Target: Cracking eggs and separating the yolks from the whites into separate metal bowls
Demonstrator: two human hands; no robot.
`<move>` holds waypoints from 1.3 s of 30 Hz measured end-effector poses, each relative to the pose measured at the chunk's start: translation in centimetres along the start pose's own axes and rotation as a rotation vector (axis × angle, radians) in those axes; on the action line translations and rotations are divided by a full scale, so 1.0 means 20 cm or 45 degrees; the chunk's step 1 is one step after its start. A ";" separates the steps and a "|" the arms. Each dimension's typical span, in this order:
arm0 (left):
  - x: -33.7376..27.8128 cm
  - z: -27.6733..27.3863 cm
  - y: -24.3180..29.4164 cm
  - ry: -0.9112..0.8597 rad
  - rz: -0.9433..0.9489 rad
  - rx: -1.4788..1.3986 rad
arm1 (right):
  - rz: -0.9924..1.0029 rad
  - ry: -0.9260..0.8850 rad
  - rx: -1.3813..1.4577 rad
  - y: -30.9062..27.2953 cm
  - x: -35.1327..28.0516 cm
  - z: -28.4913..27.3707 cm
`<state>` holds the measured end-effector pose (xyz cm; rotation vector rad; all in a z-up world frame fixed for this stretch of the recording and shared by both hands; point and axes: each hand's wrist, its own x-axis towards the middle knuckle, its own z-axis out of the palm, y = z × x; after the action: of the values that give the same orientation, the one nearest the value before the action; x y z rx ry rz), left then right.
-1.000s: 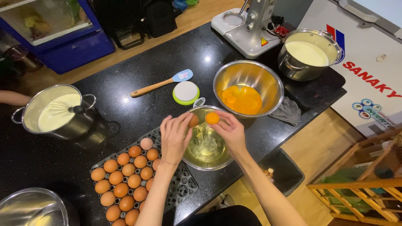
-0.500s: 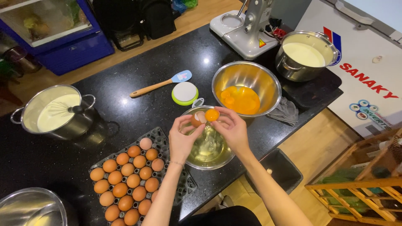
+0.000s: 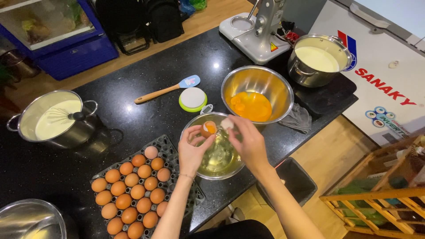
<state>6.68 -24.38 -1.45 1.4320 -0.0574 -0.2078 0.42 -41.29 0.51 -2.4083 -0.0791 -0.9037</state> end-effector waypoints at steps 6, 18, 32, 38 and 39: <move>-0.02 -0.06 0.09 0.024 0.123 0.205 | -0.005 -0.427 -0.424 0.27 -0.21 0.15; 0.00 -0.04 0.09 0.047 0.433 0.576 | 0.483 -0.240 0.577 0.12 0.00 0.18; 0.04 0.02 0.09 0.042 0.760 0.714 | 0.852 -0.054 1.150 0.15 -0.03 0.25; 0.04 -0.01 0.06 0.102 0.654 0.604 | 0.826 0.004 1.161 0.15 -0.03 0.25; 0.02 -0.01 0.10 0.155 0.506 0.524 | 0.821 0.021 1.159 0.15 -0.03 0.25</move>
<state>7.36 -24.08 0.38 1.8042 -0.2958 0.2318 3.59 -41.14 -4.40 -1.4262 0.2344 -0.4287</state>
